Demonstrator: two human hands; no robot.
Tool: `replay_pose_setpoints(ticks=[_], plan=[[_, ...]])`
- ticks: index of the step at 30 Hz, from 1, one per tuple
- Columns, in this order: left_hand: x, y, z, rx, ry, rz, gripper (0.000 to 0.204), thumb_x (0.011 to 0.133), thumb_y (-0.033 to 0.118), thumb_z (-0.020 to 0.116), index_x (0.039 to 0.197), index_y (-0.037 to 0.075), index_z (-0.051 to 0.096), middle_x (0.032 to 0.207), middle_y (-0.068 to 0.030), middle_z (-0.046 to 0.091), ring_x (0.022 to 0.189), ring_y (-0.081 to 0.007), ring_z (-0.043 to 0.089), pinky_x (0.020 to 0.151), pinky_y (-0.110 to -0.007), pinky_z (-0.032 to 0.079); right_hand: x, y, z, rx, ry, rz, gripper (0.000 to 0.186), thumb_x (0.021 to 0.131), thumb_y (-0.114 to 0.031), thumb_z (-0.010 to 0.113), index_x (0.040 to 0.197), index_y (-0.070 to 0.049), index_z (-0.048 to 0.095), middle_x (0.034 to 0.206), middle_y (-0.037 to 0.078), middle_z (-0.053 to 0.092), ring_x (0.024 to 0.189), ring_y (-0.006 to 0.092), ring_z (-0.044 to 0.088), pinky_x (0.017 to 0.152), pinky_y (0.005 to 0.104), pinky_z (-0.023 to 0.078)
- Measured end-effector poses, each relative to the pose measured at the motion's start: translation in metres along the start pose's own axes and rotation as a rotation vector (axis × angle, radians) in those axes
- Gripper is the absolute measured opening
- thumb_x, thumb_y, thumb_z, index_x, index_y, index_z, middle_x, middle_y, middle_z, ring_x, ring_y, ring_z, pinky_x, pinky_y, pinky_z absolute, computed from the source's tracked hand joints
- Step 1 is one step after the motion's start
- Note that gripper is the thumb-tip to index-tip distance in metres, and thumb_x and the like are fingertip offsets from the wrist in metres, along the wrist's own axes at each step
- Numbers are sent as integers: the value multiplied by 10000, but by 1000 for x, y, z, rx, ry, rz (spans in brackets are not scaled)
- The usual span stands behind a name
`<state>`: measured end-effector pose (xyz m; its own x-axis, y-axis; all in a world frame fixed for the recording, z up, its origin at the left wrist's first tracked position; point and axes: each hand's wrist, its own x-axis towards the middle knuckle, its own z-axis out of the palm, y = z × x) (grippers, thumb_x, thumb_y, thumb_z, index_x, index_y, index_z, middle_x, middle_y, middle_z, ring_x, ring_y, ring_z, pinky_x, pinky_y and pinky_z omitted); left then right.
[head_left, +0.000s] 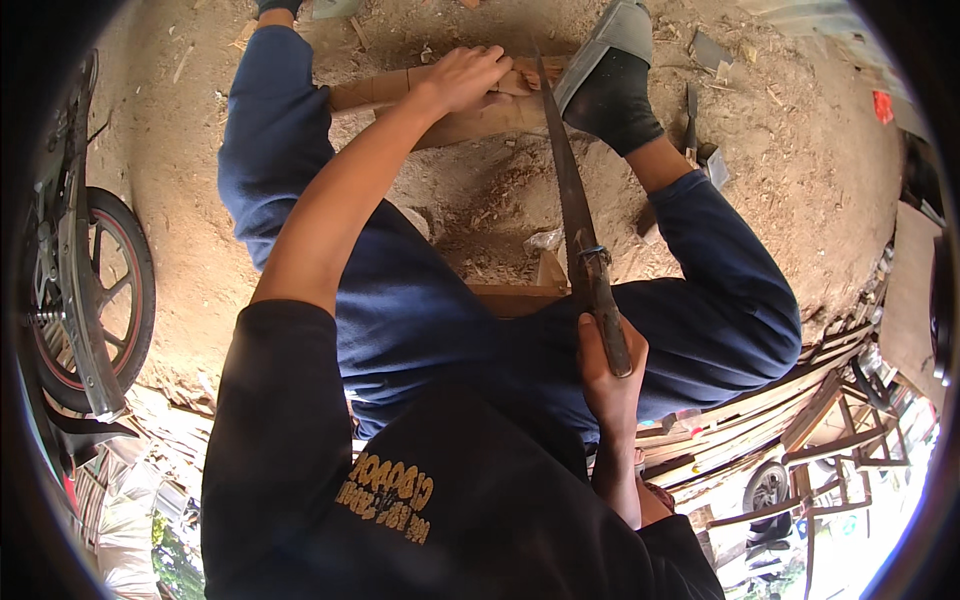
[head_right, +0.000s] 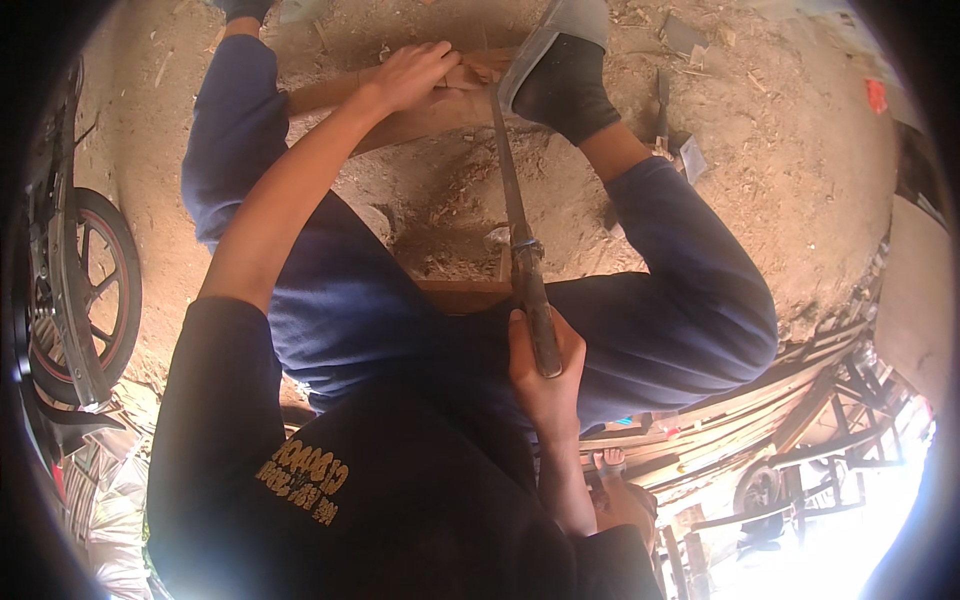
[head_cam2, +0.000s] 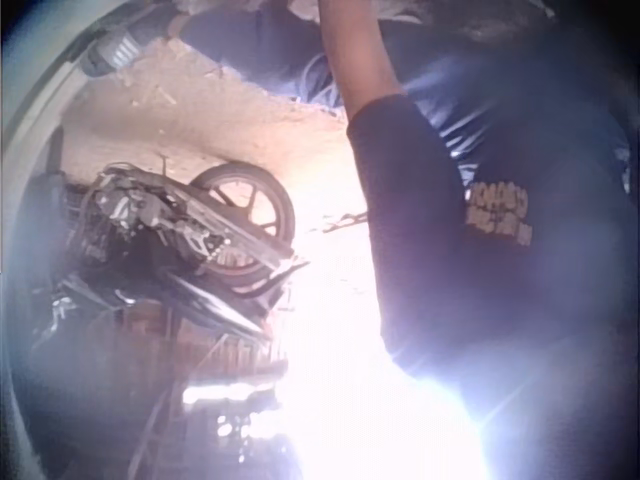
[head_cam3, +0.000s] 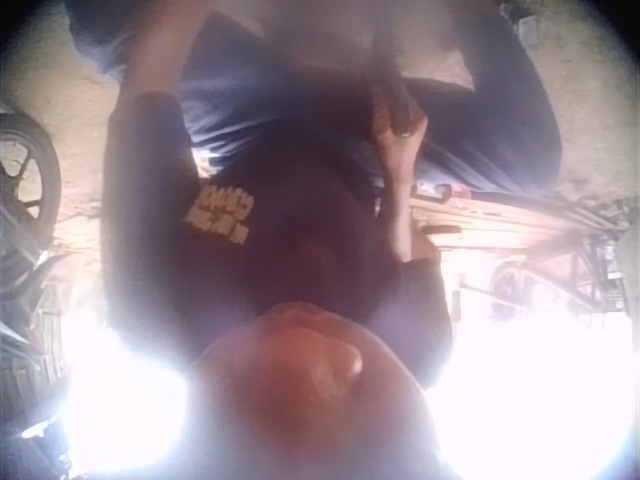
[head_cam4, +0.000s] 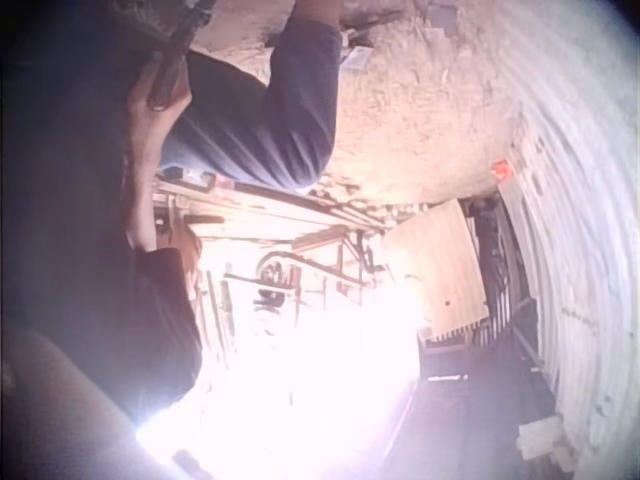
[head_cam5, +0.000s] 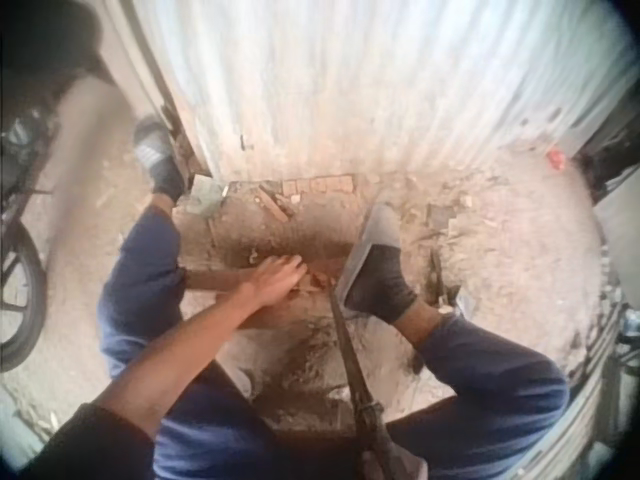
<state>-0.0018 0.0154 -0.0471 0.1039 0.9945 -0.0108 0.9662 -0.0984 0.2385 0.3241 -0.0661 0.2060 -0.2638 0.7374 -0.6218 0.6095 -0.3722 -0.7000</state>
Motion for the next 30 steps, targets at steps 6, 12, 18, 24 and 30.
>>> replay_pose_setpoints(ticks=[6, 12, 18, 24, 30], plan=[[3, -7, 3, -21, 22, 23, 562, 835, 494, 671, 1107, 8, 593, 1056, -131, 597, 1023, -321, 628, 818, -428, 534, 0, -10, 5, -20, 7, -25, 191, 933, -68, 593, 763, 8, 550, 622, -21, 469, 605, 36, 390, 510, 255, 323], [5, 1, -12, -39, -60, -177, 692, 803, 602, 666, 1166, 19, 587, 1048, -163, 648, 1000, -336, 650, 824, -421, 548, 2, -14, 3, -22, 6, -48, 175, 935, -72, 594, 782, 4, 555, 630, -20, 473, 608, 36, 392, 513, 256, 329], [5, -3, -1, -21, -21, -205, 758, 799, 645, 652, 1200, 7, 567, 1055, -208, 652, 998, -348, 656, 825, -427, 549, -20, -16, -5, -86, -9, -55, 190, 948, -86, 596, 784, -1, 550, 633, -21, 471, 608, 39, 398, 520, 262, 343], [6, -6, -4, -153, -52, -226, 629, 815, 561, 691, 1093, 16, 546, 1023, -202, 628, 1017, -391, 616, 850, -463, 501, -6, -34, -6, -77, 16, -28, 177, 945, -79, 598, 794, 6, 563, 631, -8, 489, 604, 46, 405, 525, 266, 353], [8, 2, -12, -77, -91, -241, 706, 800, 634, 670, 1147, 29, 563, 1078, -204, 645, 1043, -351, 640, 869, -447, 524, -37, -33, -1, -157, 47, -96, 164, 943, -69, 604, 816, 29, 568, 612, 55, 500, 610, 71, 425, 534, 297, 378]])
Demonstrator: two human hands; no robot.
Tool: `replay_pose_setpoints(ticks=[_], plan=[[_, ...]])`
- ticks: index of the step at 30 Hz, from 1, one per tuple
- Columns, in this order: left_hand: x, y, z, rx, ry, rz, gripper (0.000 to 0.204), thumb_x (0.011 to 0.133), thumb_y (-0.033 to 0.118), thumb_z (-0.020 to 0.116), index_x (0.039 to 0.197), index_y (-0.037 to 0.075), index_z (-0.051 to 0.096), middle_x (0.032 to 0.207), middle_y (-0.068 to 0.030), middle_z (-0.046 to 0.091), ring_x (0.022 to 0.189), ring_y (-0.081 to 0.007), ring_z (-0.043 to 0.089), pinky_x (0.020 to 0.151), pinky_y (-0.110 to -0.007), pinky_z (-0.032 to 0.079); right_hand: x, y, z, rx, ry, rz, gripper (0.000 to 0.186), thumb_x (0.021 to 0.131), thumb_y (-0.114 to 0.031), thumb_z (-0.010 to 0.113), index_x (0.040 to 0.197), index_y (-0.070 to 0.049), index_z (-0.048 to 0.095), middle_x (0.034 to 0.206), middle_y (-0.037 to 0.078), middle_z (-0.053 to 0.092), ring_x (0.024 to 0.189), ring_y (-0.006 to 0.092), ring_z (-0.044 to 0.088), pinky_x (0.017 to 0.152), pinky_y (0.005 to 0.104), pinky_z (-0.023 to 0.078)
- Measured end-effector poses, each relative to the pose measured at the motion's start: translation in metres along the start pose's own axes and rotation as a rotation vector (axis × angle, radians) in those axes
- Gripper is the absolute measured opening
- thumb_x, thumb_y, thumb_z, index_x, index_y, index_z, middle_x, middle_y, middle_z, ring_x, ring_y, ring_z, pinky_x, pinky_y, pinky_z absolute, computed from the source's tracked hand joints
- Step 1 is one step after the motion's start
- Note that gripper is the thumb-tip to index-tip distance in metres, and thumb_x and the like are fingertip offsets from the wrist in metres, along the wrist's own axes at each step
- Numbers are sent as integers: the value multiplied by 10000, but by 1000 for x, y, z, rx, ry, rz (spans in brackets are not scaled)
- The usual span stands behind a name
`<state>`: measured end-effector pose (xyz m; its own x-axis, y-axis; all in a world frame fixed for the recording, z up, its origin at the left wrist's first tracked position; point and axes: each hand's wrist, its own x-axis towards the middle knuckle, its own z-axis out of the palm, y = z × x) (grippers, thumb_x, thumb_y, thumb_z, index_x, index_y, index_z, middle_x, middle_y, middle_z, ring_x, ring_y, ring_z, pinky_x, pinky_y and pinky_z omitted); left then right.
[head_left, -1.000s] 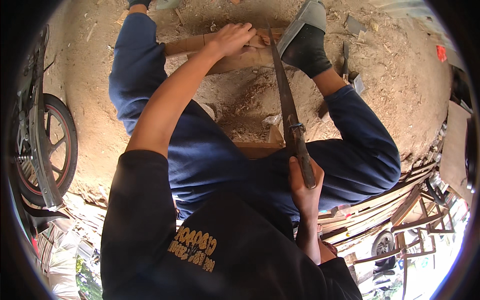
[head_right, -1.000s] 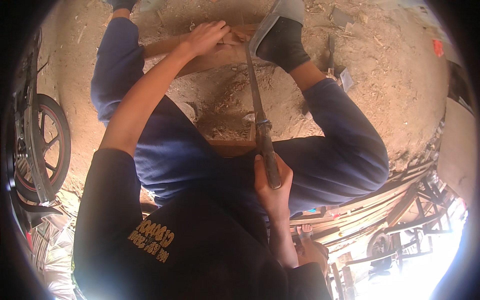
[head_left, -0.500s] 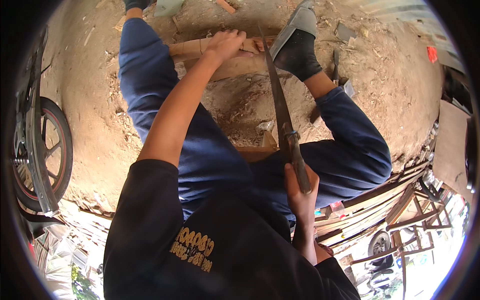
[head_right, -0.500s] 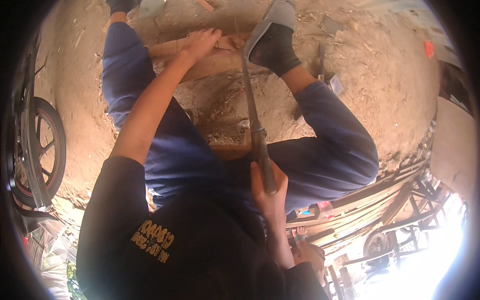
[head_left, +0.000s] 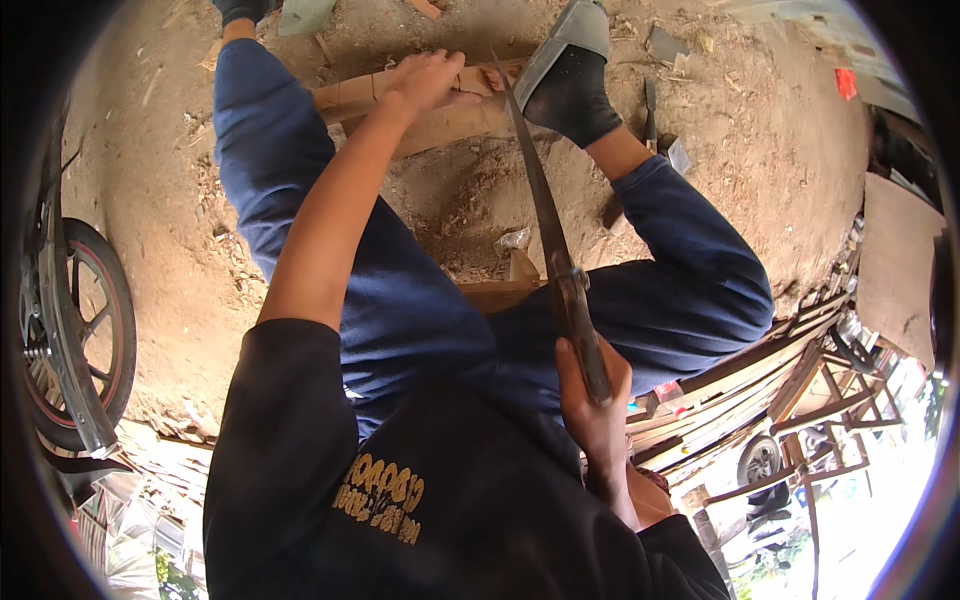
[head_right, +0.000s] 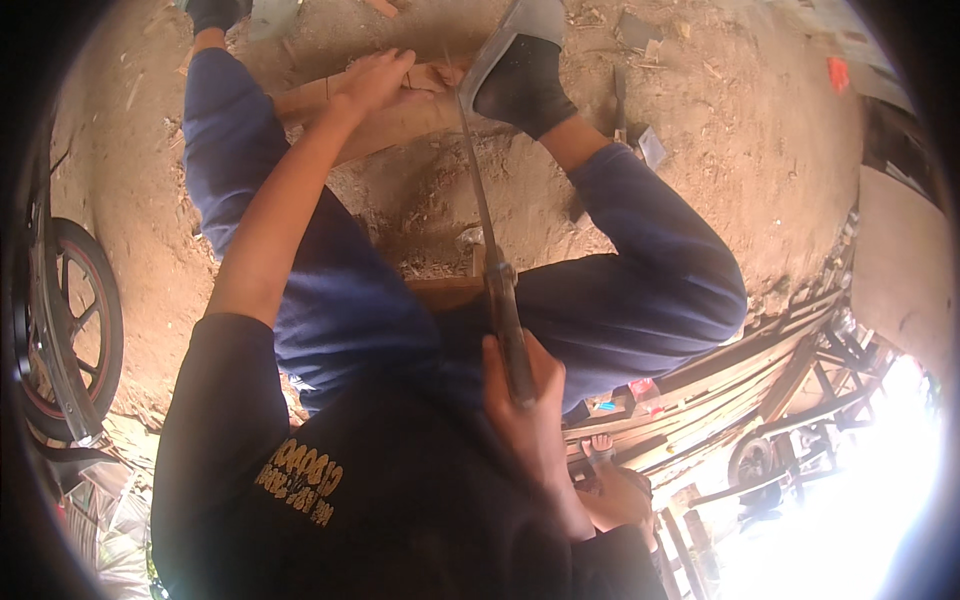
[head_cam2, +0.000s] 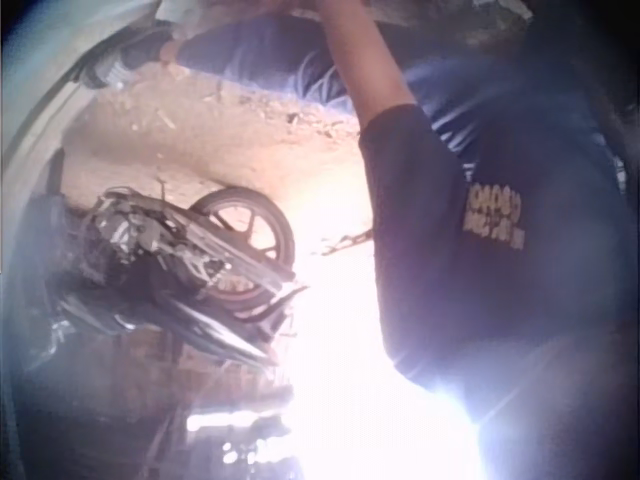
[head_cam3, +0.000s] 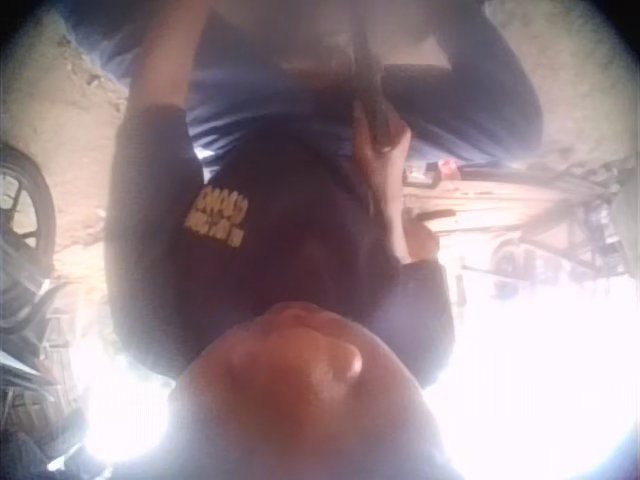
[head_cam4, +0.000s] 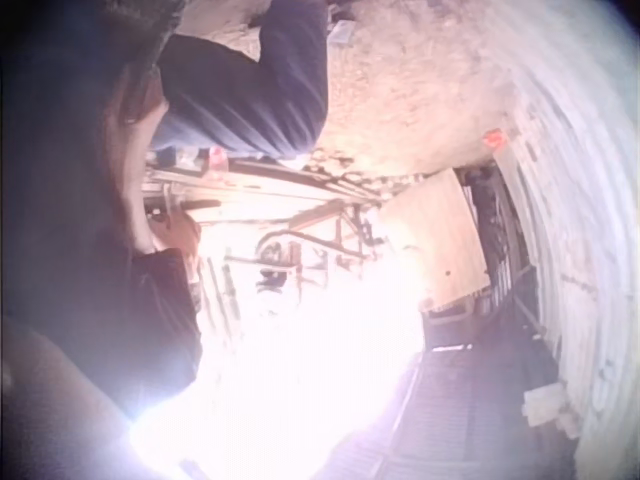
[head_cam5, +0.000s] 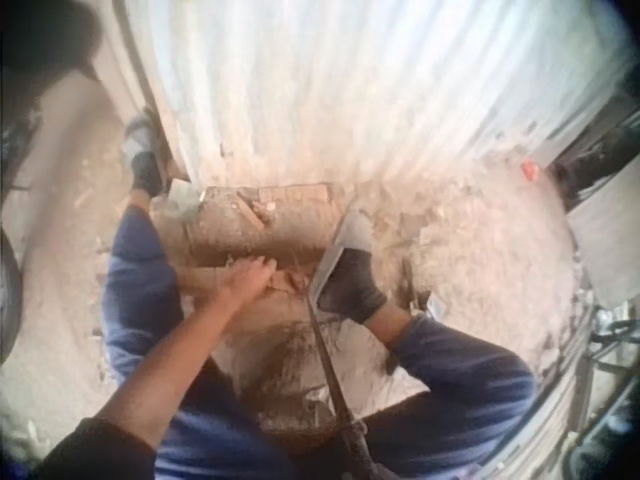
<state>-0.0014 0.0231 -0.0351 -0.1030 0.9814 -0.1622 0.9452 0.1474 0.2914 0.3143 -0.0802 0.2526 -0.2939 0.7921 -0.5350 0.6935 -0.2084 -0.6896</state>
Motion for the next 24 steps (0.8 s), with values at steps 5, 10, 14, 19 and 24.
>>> replay_pose_setpoints(ticks=[5, 10, 14, 19, 24], plan=[[-1, -7, 0, 16, -5, 6, 697, 813, 627, 663, 1158, 30, 557, 1084, -208, 644, 1051, -370, 633, 877, -464, 519, 18, 3, 23, 65, -31, -26, 157, 935, -64, 613, 817, 29, 569, 585, 81, 503, 573, 80, 410, 506, 329, 381], [4, -4, 3, 23, 26, 28, 723, 811, 646, 653, 1167, 24, 561, 1095, -223, 644, 1044, -385, 635, 880, -476, 514, -9, 13, 14, 15, 5, -31, 165, 925, -48, 621, 792, 19, 550, 583, 131, 527, 512, 121, 468, 486, 354, 402], [13, -13, -3, -71, -39, -35, 754, 800, 659, 661, 1188, 19, 573, 1119, -225, 643, 1048, -390, 635, 889, -476, 512, 12, 6, 26, 16, -15, -81, 172, 924, -62, 619, 791, 19, 545, 585, 144, 537, 479, 185, 519, 483, 361, 410], [11, -15, 4, -62, 55, 20, 758, 793, 677, 657, 1182, 30, 591, 1102, -211, 653, 1036, -390, 637, 902, -470, 509, -20, 12, 14, 56, 29, -35, 182, 922, -80, 621, 782, 14, 553, 569, 139, 544, 508, 152, 572, 507, 355, 430], [18, -29, 11, -80, -2, -38, 720, 789, 660, 675, 1141, 38, 591, 1045, -202, 658, 1022, -384, 639, 886, -471, 509, 5, 9, 16, 80, 2, -4, 212, 921, -76, 628, 756, 14, 531, 546, 110, 509, 496, 103, 459, 476, 334, 378]])
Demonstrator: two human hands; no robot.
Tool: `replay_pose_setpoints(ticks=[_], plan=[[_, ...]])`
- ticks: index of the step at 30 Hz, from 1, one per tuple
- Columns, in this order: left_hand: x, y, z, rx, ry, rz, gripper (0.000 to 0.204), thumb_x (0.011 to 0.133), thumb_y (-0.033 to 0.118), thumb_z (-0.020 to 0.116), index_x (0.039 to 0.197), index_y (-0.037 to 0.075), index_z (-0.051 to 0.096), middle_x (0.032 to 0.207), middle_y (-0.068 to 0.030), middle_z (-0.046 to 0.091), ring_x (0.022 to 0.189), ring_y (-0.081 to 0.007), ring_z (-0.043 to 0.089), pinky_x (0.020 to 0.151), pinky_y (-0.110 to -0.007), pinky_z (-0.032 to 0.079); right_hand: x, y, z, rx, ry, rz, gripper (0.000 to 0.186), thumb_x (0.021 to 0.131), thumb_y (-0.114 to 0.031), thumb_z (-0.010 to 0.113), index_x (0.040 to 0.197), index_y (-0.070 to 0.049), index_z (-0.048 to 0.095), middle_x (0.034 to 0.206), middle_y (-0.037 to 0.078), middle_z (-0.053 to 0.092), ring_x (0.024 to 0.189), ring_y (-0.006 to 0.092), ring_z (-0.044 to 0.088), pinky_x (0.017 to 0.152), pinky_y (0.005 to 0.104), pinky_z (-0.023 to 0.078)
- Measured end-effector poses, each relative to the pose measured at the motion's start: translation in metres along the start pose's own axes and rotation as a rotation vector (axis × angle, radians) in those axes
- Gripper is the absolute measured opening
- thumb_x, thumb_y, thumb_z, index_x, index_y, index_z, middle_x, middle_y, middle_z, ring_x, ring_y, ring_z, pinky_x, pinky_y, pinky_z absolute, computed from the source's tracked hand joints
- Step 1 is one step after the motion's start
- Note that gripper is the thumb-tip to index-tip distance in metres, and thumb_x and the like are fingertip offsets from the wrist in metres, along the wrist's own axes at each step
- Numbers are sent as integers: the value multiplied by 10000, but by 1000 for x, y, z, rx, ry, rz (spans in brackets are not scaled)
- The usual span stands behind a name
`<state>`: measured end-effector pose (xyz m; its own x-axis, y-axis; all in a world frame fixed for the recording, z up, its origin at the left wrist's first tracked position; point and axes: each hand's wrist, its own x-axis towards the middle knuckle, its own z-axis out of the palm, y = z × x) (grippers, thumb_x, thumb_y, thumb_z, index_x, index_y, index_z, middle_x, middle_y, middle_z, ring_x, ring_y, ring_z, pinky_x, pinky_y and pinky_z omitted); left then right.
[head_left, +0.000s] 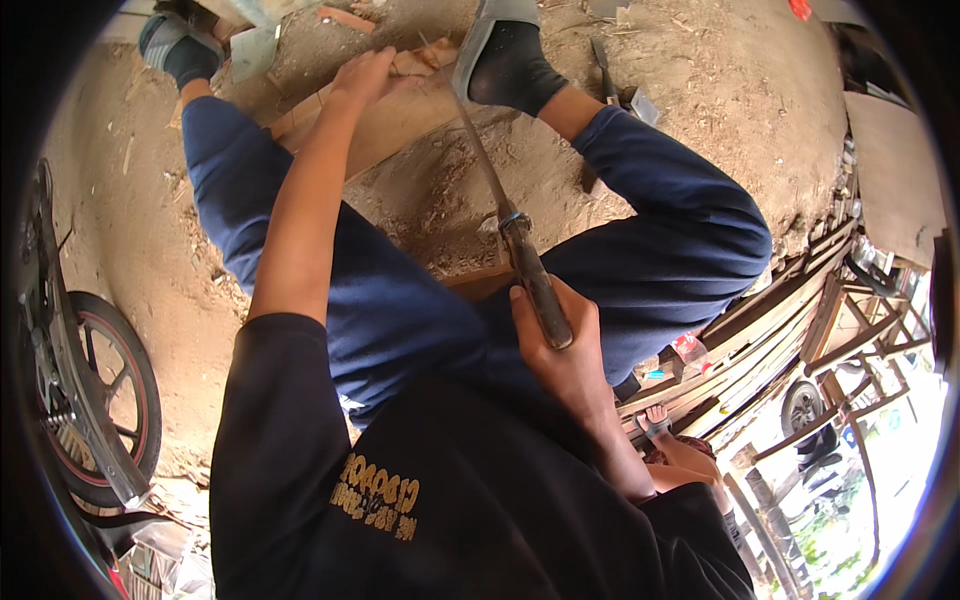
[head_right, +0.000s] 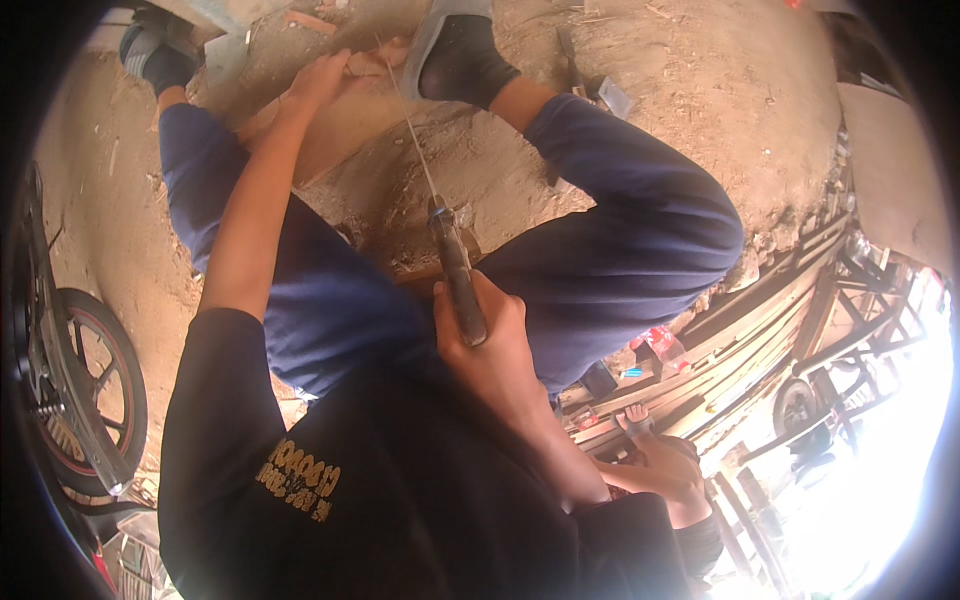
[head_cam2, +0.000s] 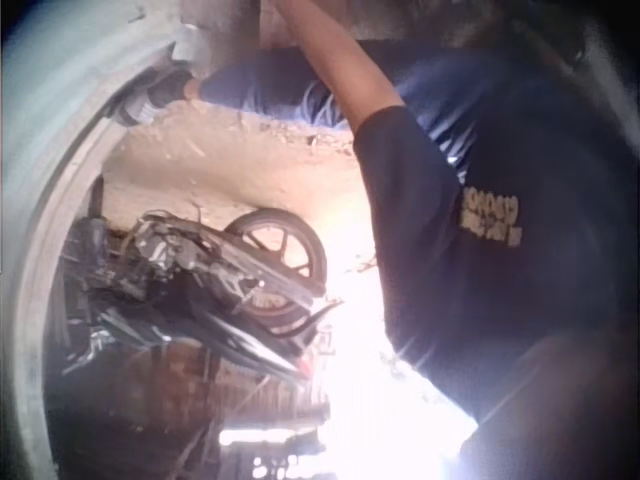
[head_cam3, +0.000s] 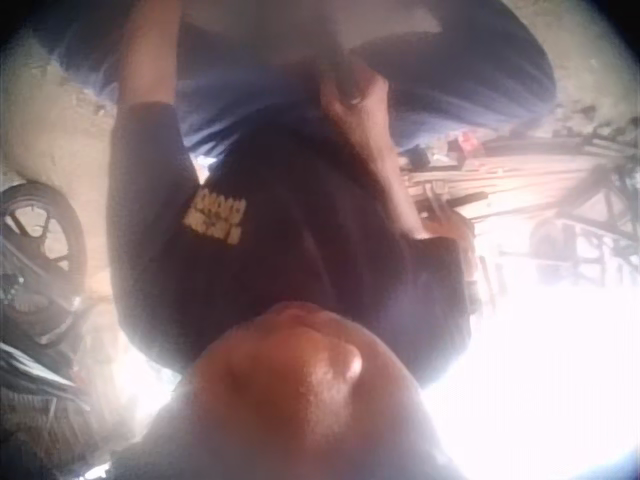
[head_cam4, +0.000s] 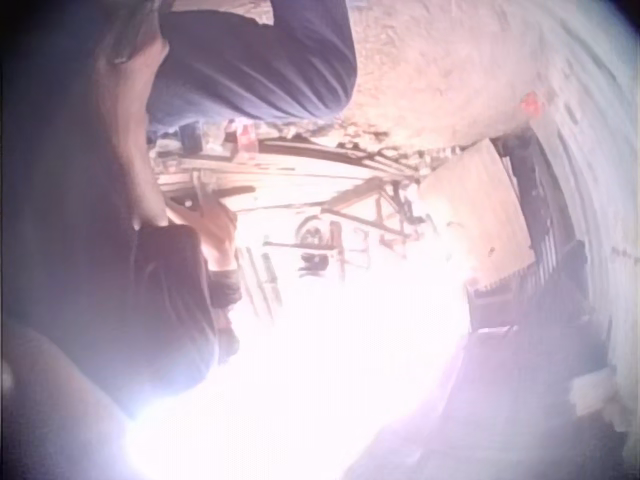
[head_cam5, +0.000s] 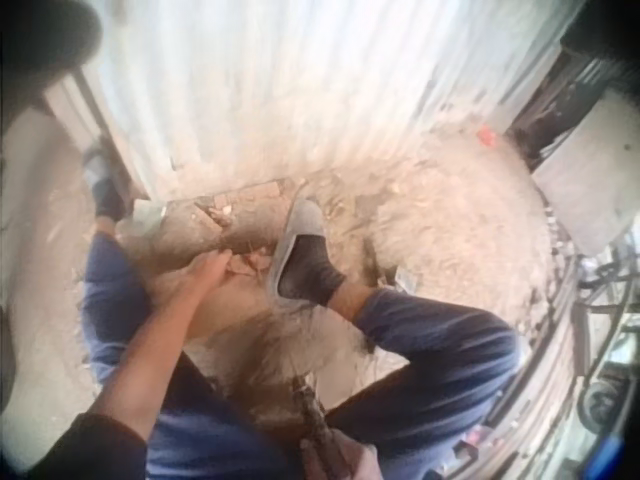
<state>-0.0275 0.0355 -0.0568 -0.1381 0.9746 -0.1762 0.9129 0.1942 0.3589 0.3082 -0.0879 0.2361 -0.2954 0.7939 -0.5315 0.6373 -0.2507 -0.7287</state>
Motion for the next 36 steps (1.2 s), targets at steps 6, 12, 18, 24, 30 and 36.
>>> replay_pose_setpoints(ticks=[6, 12, 18, 24, 30, 36], plan=[[-12, 26, -8, 62, 19, 49, 656, 803, 620, 685, 1086, 39, 573, 1017, -206, 647, 986, -382, 641, 855, -477, 510, -17, 4, -14, 29, 8, 56, 232, 921, -75, 629, 739, 15, 518, 534, 86, 486, 528, 78, 417, 480, 328, 370], [-14, 21, -2, 77, 52, 21, 659, 805, 614, 684, 1086, 31, 560, 1024, -209, 641, 990, -392, 637, 859, -482, 507, 3, 7, 0, 52, -14, -26, 212, 919, -88, 648, 767, 16, 541, 546, 94, 507, 522, 79, 441, 477, 325, 382], [-14, 26, -3, 153, 53, 61, 642, 828, 610, 660, 1095, 35, 563, 1032, -207, 642, 958, -385, 649, 838, -483, 516, -20, 10, -10, 19, 7, -5, 209, 923, -80, 640, 768, 23, 544, 564, 120, 533, 540, 75, 466, 483, 330, 389], [-25, 31, -3, 146, 102, 84, 630, 827, 611, 656, 1073, 37, 571, 1007, -191, 648, 933, -366, 662, 817, -467, 529, 24, 17, 2, 46, -23, -25, 172, 919, -72, 638, 802, 31, 567, 570, 118, 520, 568, 64, 456, 506, 337, 404], [-25, 29, 1, 193, 152, 113, 628, 823, 610, 659, 1080, 42, 578, 995, -178, 645, 934, -353, 662, 821, -457, 527, 3, 19, -3, -1, -8, -39, 140, 909, -48, 638, 811, 28, 571, 576, 137, 527, 552, 75, 483, 512, 334, 423], [-27, 32, 0, 165, 155, 107, 628, 826, 606, 657, 1079, 37, 577, 987, -186, 646, 941, -369, 657, 834, -468, 518, 12, 19, 4, 26, 4, -68, 159, 907, -49, 641, 793, 22, 557, 583, 141, 539, 528, 102, 506, 500, 339, 418]])
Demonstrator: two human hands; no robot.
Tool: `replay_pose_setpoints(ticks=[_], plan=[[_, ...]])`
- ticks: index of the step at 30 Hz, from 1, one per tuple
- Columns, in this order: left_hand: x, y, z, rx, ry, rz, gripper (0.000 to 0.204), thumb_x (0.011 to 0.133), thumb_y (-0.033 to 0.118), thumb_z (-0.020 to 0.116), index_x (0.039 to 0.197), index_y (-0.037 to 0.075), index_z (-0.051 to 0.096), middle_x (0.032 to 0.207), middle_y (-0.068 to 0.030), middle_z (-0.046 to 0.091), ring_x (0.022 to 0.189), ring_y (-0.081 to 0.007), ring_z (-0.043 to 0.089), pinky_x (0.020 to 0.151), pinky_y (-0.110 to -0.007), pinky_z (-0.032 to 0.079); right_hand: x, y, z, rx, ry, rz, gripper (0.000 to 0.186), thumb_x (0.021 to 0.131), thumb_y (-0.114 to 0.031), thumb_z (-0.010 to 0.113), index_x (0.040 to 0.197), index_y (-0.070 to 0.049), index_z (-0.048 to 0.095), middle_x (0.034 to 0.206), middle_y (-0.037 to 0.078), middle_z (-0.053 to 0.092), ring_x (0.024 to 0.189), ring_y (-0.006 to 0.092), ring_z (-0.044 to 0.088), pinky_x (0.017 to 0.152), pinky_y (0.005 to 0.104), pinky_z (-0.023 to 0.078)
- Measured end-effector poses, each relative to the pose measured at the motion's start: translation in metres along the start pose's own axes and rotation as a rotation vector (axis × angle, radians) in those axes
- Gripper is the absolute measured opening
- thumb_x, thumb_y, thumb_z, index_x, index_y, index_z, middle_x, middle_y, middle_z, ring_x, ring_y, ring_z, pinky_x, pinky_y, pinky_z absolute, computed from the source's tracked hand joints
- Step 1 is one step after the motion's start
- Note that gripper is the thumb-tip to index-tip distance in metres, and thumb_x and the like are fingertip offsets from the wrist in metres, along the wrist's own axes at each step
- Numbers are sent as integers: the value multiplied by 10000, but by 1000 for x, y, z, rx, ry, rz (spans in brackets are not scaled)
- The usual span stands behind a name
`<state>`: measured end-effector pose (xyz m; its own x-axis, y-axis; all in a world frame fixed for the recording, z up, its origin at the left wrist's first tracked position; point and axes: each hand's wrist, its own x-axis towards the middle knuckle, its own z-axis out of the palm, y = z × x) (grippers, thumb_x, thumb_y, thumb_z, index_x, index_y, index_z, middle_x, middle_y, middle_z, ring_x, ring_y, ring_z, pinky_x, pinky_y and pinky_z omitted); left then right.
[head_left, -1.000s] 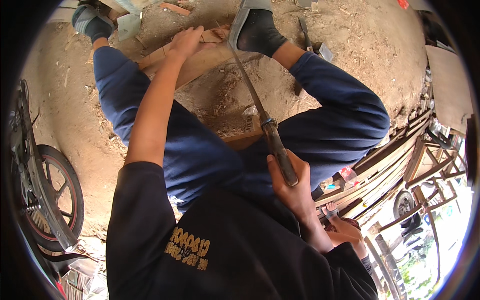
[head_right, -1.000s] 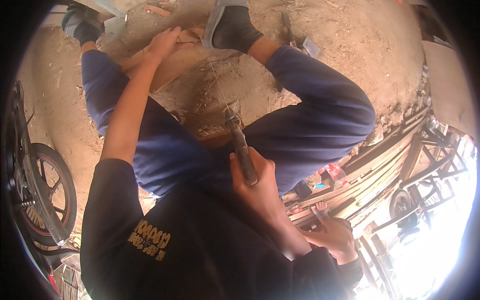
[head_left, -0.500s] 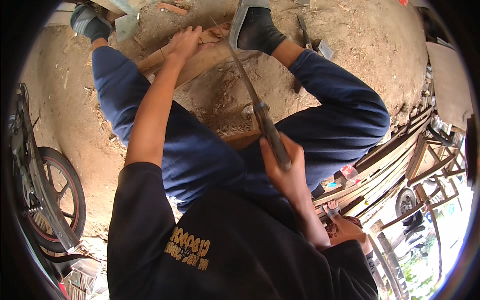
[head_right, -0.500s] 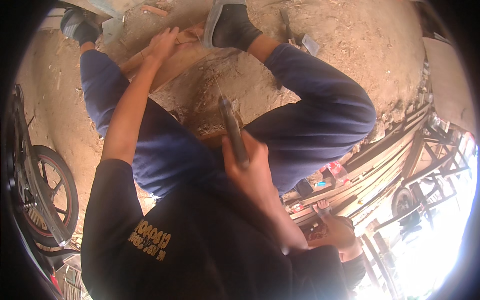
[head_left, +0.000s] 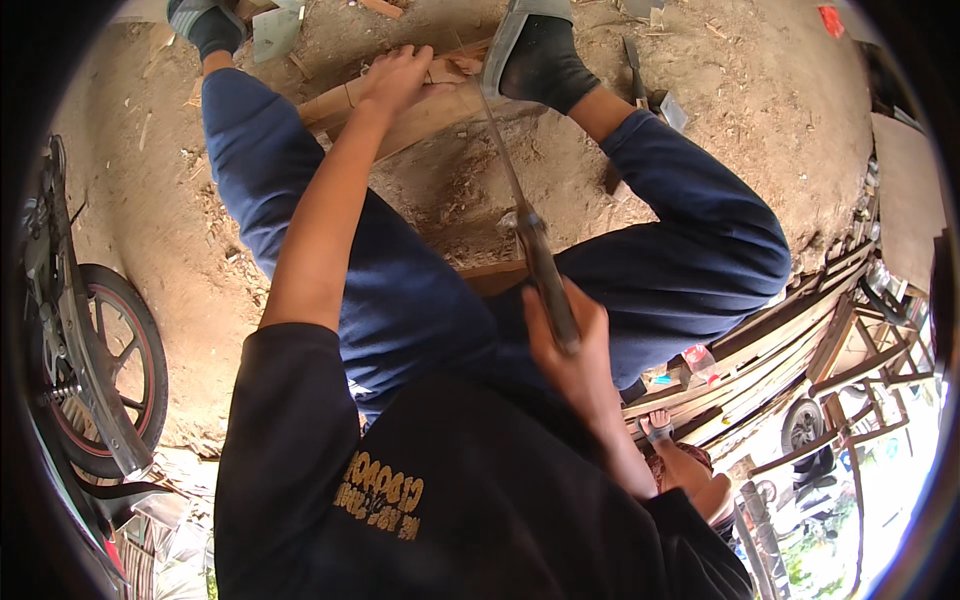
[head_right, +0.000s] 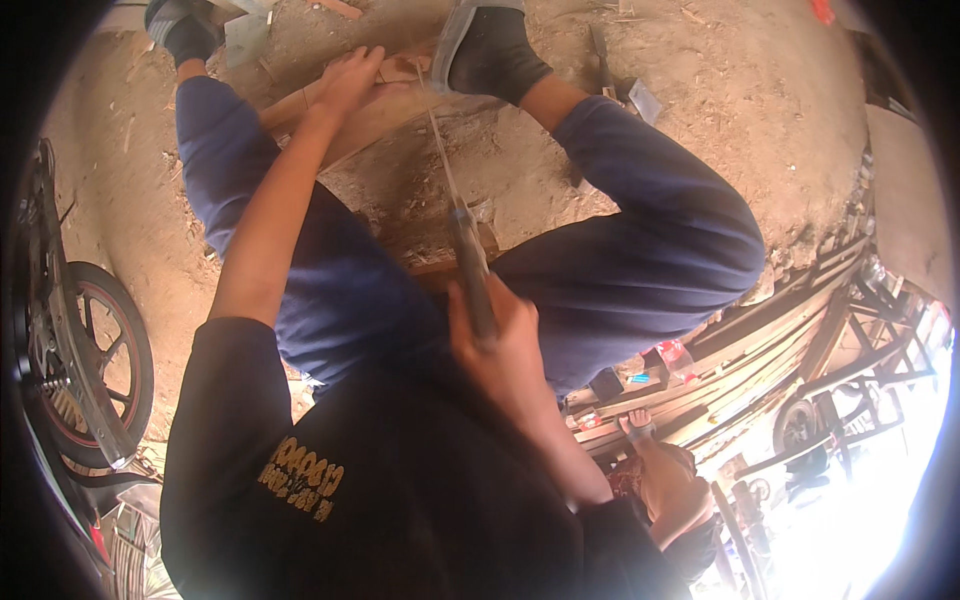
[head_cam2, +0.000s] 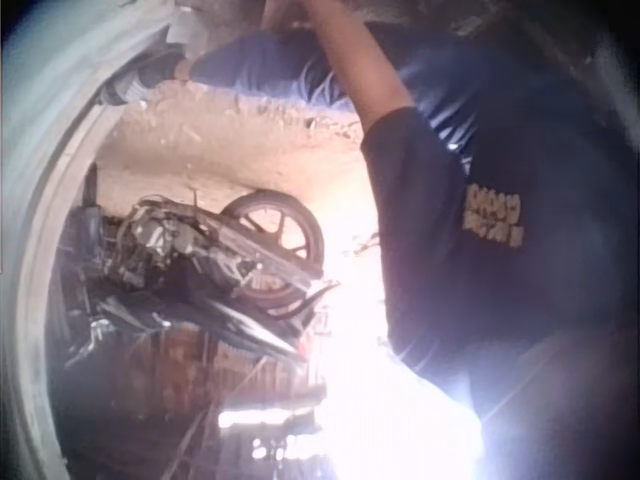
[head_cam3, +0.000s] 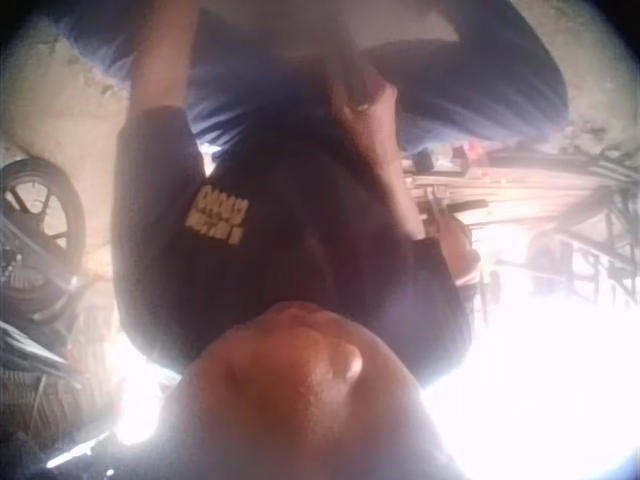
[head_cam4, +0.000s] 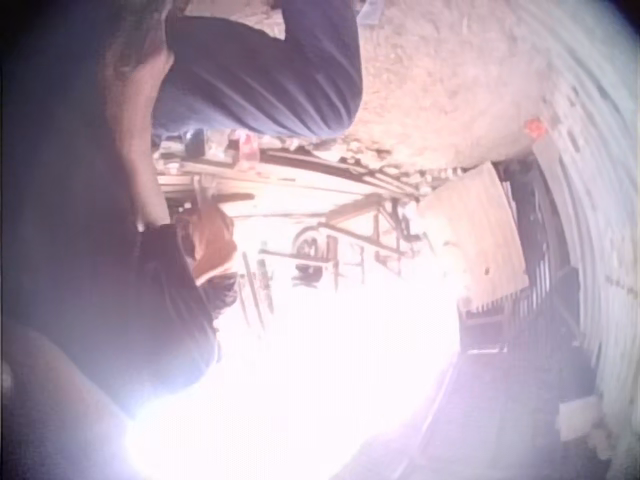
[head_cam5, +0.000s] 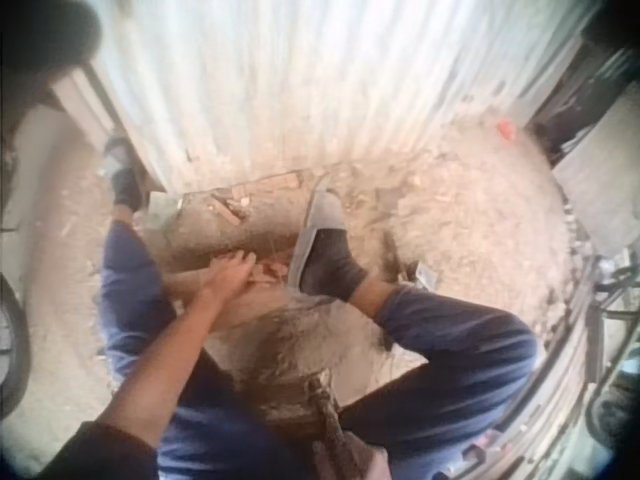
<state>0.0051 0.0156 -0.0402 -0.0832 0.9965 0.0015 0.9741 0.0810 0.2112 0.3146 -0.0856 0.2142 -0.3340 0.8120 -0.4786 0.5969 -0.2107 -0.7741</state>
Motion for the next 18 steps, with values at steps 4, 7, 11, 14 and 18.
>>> replay_pose_setpoints(ticks=[4, 7, 11, 14, 18], plan=[[1, -4, -2, -3, -14, -1, 631, 828, 610, 652, 1081, 37, 577, 993, -191, 648, 961, -368, 650, 850, -469, 512, -11, 0, -2, 15, 13, -17, 163, 910, -51, 638, 789, 20, 554, 580, 136, 539, 496, 119, 465, 483, 340, 399], [3, 0, -1, -24, -19, -32, 615, 825, 597, 665, 1067, 38, 579, 998, -196, 647, 965, -370, 650, 851, -470, 513, 24, 4, 5, 12, -25, 18, 151, 923, -55, 620, 808, 26, 567, 590, 143, 549, 527, 91, 436, 493, 330, 411], [5, -3, -4, -25, -31, -14, 591, 822, 582, 680, 1042, 41, 582, 991, -196, 646, 965, -373, 653, 859, -471, 514, 6, 3, 0, 36, -2, 13, 149, 922, -64, 621, 819, 34, 575, 589, 108, 536, 582, 63, 443, 512, 301, 412], [-1, -3, 8, -9, -9, -19, 583, 826, 578, 679, 1034, 42, 583, 992, -190, 644, 980, -365, 649, 870, -467, 511, -10, -2, -2, 64, 22, 48, 150, 923, -62, 615, 813, 31, 576, 587, 83, 530, 593, 54, 437, 515, 293, 402], [2, -2, 5, 1, -17, -18, 591, 836, 580, 661, 1050, 34, 585, 1026, -183, 641, 1003, -354, 645, 876, -460, 510, 31, 7, 15, 48, -10, 27, 181, 956, -132, 611, 868, 26, 610, 641, -61, 466, 617, 11, 391, 515, 226, 340]])
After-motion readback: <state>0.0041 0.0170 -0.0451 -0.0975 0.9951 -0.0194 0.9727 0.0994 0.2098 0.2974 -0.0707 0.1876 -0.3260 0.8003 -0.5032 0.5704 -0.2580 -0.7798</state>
